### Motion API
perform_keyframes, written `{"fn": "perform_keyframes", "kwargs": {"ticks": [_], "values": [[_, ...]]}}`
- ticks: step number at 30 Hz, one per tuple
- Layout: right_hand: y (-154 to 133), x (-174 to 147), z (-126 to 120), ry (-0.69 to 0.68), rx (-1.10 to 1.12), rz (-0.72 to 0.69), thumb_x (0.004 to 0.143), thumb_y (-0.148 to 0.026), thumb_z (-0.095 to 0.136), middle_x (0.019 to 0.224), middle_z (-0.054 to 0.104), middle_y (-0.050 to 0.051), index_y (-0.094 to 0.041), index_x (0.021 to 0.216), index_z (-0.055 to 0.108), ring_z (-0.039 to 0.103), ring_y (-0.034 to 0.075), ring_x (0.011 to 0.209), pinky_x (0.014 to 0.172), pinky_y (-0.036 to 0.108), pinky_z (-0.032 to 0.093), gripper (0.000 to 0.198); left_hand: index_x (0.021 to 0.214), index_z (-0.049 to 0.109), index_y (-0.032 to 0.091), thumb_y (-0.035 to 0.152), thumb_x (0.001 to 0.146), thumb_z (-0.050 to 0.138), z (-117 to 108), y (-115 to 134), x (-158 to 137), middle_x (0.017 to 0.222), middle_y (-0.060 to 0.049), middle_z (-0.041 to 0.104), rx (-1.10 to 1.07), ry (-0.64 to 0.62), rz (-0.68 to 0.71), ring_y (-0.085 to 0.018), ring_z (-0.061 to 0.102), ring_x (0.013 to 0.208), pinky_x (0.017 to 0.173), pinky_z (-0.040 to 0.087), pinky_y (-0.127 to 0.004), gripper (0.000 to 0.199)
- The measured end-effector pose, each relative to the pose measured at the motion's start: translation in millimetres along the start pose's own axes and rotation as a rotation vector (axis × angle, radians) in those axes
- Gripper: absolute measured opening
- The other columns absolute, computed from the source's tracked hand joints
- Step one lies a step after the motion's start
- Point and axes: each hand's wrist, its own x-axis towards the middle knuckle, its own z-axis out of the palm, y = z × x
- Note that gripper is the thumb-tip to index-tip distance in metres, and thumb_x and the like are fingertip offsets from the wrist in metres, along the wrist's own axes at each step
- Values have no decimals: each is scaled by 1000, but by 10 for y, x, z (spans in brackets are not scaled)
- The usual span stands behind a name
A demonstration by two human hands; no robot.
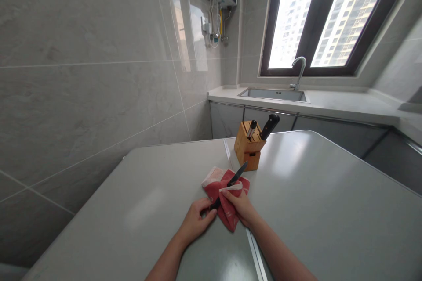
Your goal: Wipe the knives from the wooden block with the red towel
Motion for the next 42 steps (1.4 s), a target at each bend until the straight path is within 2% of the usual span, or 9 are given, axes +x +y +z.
{"fn": "perform_keyframes", "kwargs": {"ticks": [9,14,18,23,27,32,38,42], "values": [[0,-7,-1,-11,-25,-6,65,-40,77,104,69,9,-15,102,62,63,25,99,94,40,46,47,87,67,14,40,89,48,-15,-2,-4,77,-4,63,-35,3,-9,-15,52,69,67,40,-25,32],[3,-5,0,6,-29,-3,62,-42,78,104,69,10,-15,101,63,63,25,98,93,41,46,50,84,66,14,40,89,49,-10,-32,-11,75,-3,62,-2,13,-18,-15,50,68,64,39,-24,32],[-13,-19,6,-53,-39,-6,63,-41,78,105,69,10,-15,103,62,63,25,98,91,40,48,50,80,66,14,42,86,52,-5,-48,-7,71,-3,59,6,2,-21,-14,49,65,61,37,-23,32],[-48,-52,19,-133,-139,-37,63,-39,78,105,68,9,-17,102,62,63,26,99,92,41,47,48,87,69,15,44,85,54,-5,-55,-4,80,-5,63,-66,-29,11,-16,53,72,67,41,-25,33],[-46,-58,8,-139,-248,-58,57,-41,81,101,69,8,-19,99,65,63,28,98,95,43,45,50,79,68,14,46,82,57,6,-90,-11,78,-5,63,-82,-9,-34,-16,52,72,68,41,-25,33],[-5,-57,-19,-163,-276,-84,53,-36,83,101,69,6,-21,99,66,62,28,98,95,44,45,51,65,60,13,42,77,65,21,-114,-7,67,-1,56,-78,37,-97,-13,48,65,61,37,-22,32],[64,-54,-49,-241,-261,-35,56,-30,83,100,68,6,-19,105,61,64,26,95,92,44,47,55,66,60,12,39,70,73,6,-51,13,65,1,55,-146,44,-119,-12,47,64,59,35,-22,30],[63,-51,-54,-207,-314,-57,55,-30,83,102,67,6,-19,104,61,63,27,97,94,43,46,55,65,60,12,37,69,73,-1,-31,14,64,1,54,-140,50,-128,-12,46,62,59,34,-21,29]]}}
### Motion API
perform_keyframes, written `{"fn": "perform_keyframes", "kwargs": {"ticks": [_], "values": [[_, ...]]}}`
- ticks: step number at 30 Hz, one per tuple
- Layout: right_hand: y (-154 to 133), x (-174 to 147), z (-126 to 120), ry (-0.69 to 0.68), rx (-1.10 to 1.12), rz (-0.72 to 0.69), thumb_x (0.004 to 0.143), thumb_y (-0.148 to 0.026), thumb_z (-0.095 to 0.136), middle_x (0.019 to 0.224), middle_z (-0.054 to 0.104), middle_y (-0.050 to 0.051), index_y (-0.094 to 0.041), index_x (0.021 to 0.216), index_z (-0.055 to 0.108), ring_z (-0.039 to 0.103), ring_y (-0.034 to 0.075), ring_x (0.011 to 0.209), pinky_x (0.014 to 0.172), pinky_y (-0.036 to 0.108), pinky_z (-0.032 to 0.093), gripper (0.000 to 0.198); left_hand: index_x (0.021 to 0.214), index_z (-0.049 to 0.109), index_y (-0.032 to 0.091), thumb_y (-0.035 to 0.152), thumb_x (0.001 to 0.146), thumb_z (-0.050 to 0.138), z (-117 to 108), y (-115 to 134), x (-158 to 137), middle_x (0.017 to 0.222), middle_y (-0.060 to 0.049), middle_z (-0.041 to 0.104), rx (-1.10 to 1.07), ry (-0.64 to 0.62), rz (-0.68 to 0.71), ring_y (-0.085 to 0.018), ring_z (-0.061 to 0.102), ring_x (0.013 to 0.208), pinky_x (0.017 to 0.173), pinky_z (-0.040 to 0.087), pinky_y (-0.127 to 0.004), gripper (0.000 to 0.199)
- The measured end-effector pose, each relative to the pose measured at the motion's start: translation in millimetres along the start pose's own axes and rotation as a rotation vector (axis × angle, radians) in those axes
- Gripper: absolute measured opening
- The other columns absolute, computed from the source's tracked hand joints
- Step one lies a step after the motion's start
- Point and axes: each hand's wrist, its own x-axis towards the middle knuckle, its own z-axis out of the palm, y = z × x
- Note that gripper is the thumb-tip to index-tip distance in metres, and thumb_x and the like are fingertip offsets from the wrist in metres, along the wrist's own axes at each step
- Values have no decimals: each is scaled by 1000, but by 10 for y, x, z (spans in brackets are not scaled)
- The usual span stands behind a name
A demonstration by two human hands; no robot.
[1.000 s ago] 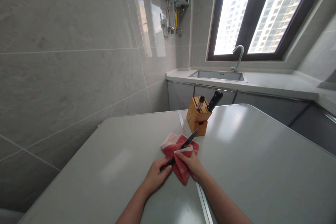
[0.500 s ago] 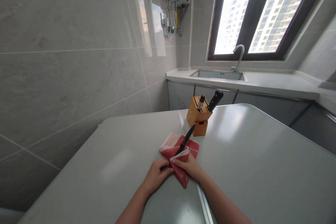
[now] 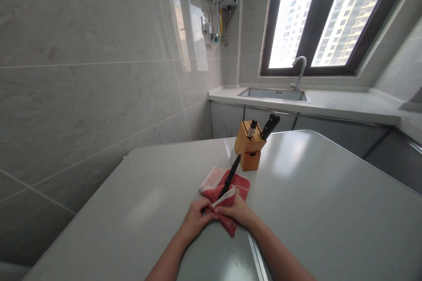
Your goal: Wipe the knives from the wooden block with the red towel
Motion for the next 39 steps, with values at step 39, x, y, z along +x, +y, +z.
{"fn": "perform_keyframes", "kwargs": {"ticks": [39], "values": [[-56,57,-6,137,239,25,65,-40,76,108,68,10,-15,106,62,62,26,102,95,39,44,50,62,47,18,37,88,44,-57,-15,-141,53,4,43,-6,553,-25,-11,40,51,50,34,-22,32]]}}
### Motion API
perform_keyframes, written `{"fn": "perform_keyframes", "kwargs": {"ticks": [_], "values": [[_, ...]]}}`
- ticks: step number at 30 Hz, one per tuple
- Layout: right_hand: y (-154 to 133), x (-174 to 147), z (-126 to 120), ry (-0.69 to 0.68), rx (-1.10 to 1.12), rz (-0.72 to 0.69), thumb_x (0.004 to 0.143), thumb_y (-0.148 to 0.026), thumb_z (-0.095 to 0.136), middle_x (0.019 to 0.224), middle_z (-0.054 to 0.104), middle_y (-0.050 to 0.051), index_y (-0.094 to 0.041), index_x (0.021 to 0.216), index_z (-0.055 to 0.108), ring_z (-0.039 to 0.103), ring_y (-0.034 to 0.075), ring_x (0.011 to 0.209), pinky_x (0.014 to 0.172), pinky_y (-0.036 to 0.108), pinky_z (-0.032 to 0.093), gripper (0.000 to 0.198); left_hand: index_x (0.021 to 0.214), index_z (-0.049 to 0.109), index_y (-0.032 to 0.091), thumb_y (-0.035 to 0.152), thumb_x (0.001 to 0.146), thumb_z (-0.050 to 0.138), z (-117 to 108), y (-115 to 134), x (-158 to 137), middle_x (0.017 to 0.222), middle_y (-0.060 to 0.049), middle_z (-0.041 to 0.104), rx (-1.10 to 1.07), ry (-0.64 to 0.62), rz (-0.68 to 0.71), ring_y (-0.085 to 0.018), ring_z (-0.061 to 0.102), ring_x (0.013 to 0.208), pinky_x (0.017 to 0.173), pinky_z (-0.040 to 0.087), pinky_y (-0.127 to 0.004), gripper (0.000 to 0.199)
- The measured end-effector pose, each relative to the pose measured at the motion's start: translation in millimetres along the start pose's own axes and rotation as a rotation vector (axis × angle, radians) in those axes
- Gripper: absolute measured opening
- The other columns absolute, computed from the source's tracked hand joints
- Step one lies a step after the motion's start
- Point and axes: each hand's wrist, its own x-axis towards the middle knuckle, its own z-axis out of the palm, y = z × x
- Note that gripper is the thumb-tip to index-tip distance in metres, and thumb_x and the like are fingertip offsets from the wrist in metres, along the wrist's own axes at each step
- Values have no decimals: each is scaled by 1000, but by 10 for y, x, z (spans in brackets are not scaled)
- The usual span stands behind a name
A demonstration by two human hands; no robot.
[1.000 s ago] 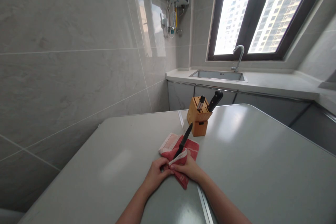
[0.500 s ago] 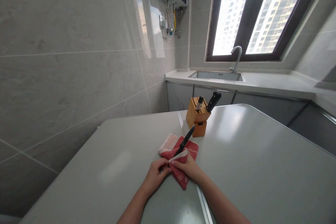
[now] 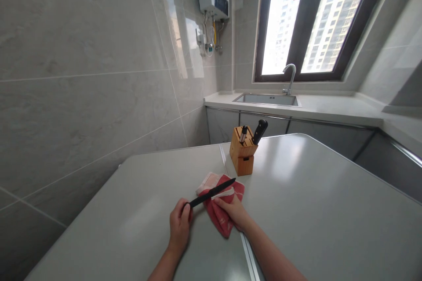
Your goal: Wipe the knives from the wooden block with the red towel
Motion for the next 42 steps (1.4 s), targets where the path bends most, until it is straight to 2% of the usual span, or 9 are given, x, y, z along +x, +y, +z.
{"fn": "perform_keyframes", "kwargs": {"ticks": [4,9,12,19,23,28,33,38,42], "values": [[20,-1,-9,14,-23,42,62,-42,78,106,69,11,-15,103,62,63,27,100,92,40,46,51,67,49,19,35,89,41,-78,165,73,51,5,42,-77,258,6,-11,40,49,49,34,-21,28],[-12,-13,-11,-4,-7,17,63,-42,77,106,69,10,-15,104,62,63,27,101,93,39,46,50,72,52,18,33,85,46,-200,552,335,51,5,46,-177,450,126,-10,41,48,46,34,-21,20],[-30,-23,-5,-6,-3,20,63,-40,77,107,68,10,-14,104,62,62,26,102,94,37,45,50,69,52,18,32,81,50,-291,863,537,52,5,46,-221,502,250,-10,41,47,44,34,-21,18],[210,90,-46,34,18,-12,54,-41,81,108,67,13,-13,104,61,60,30,104,94,40,43,60,70,57,17,30,82,51,-374,1502,799,55,3,52,-65,367,498,-12,49,52,53,40,-24,19],[337,186,-80,17,32,-70,52,-42,82,105,69,13,-19,98,63,60,33,104,93,43,42,55,73,58,18,32,83,51,-292,1668,883,55,4,54,-21,327,515,-13,52,53,54,43,-23,18],[321,187,-101,30,2,-79,51,-45,81,105,69,15,-16,99,63,60,37,104,94,47,41,59,72,56,18,33,82,51,-135,1880,1099,54,4,54,37,287,534,-13,52,52,52,42,-22,19],[240,133,-72,30,37,-68,51,-38,83,105,69,9,-25,96,66,60,34,106,96,45,41,49,63,53,18,35,83,50,116,2205,1421,52,4,54,160,237,550,-11,50,50,51,38,-21,26],[131,56,-13,24,77,-69,53,-43,81,102,69,12,-16,96,64,62,33,102,93,44,44,53,58,50,17,35,83,47,523,2509,1695,48,5,48,273,151,607,-9,45,48,53,33,-20,30],[128,53,-11,56,63,-72,50,-46,83,99,69,14,-15,94,63,62,33,99,92,44,44,57,56,46,18,33,81,46,857,2635,1826,48,6,42,327,54,623,-9,39,48,51,27,-20,29]]}}
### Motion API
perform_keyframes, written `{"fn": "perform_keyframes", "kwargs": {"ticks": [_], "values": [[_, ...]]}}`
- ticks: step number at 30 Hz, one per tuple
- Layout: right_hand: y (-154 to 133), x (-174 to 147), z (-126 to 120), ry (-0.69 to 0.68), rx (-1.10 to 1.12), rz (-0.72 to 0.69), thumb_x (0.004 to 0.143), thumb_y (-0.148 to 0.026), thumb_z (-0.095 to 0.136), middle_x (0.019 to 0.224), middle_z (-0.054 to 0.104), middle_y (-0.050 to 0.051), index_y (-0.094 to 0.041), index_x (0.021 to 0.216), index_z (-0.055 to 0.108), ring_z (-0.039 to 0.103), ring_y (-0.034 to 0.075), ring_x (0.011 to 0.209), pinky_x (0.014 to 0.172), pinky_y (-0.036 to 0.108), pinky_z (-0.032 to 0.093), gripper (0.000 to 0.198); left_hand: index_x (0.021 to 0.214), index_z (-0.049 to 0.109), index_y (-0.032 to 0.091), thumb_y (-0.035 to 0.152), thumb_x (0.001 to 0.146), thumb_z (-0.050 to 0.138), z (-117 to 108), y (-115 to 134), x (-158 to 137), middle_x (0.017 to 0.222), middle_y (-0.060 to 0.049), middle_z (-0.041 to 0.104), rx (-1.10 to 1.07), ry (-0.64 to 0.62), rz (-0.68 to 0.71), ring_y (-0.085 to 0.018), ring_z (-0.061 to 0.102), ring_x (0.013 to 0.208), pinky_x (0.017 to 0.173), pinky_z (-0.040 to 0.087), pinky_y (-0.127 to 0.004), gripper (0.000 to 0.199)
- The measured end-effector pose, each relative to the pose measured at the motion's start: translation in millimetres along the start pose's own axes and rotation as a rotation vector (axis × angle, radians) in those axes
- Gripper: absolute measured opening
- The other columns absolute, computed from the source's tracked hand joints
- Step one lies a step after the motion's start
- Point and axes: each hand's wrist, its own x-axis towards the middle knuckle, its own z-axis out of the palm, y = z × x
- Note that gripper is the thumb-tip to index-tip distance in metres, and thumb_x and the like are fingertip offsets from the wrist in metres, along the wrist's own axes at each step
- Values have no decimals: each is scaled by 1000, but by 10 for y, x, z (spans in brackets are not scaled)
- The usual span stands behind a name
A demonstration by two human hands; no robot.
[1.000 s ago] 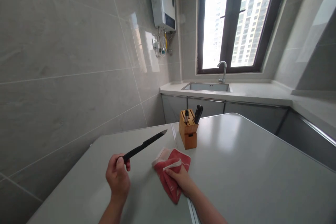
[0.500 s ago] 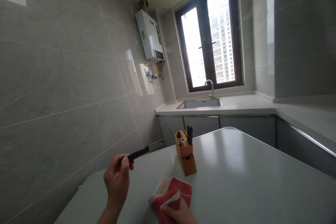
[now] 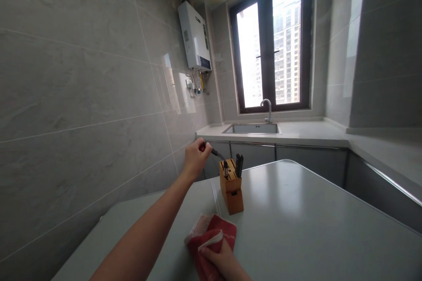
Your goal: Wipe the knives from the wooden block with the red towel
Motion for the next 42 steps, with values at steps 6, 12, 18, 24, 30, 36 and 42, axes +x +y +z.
{"fn": "perform_keyframes", "kwargs": {"ticks": [6,12,18,24,30,36,42], "values": [[118,53,-35,36,-56,-10,50,-45,83,101,70,13,-14,100,63,63,32,100,94,43,43,62,56,47,18,32,78,49,235,157,79,51,5,41,79,-106,48,-9,36,49,53,25,-22,26],[107,54,-16,56,-94,27,50,-47,83,102,70,13,-14,99,65,62,33,101,94,42,44,62,59,52,17,31,79,49,289,268,72,53,3,47,83,-120,29,-10,38,50,54,27,-23,25],[48,36,-10,-22,-89,26,53,-50,81,104,69,13,-12,100,64,62,31,100,93,40,44,63,61,55,18,32,79,49,296,322,37,56,1,52,127,-130,53,-11,41,51,54,27,-24,23],[-26,5,-11,-4,-133,30,51,-53,81,105,69,13,-13,101,64,61,31,102,96,41,43,67,64,57,17,30,78,51,269,385,42,58,-1,55,186,-153,55,-13,47,54,54,27,-25,21],[-49,-15,2,-3,-78,50,51,-50,82,104,69,12,-14,103,63,62,31,102,96,42,44,65,65,59,17,33,79,52,273,394,48,60,-2,58,192,-172,63,-13,48,54,52,26,-24,22],[-42,-16,-6,14,-113,40,55,-45,82,106,69,12,-14,104,63,62,32,103,97,43,43,62,65,59,17,32,79,50,296,391,58,60,-2,57,170,-164,72,-13,47,53,51,27,-24,22],[-34,-13,-16,8,-134,57,58,-41,81,107,69,12,-14,105,62,61,31,104,98,41,43,58,67,59,17,33,79,50,309,392,31,61,-2,58,184,-169,70,-13,47,54,51,26,-25,23]]}}
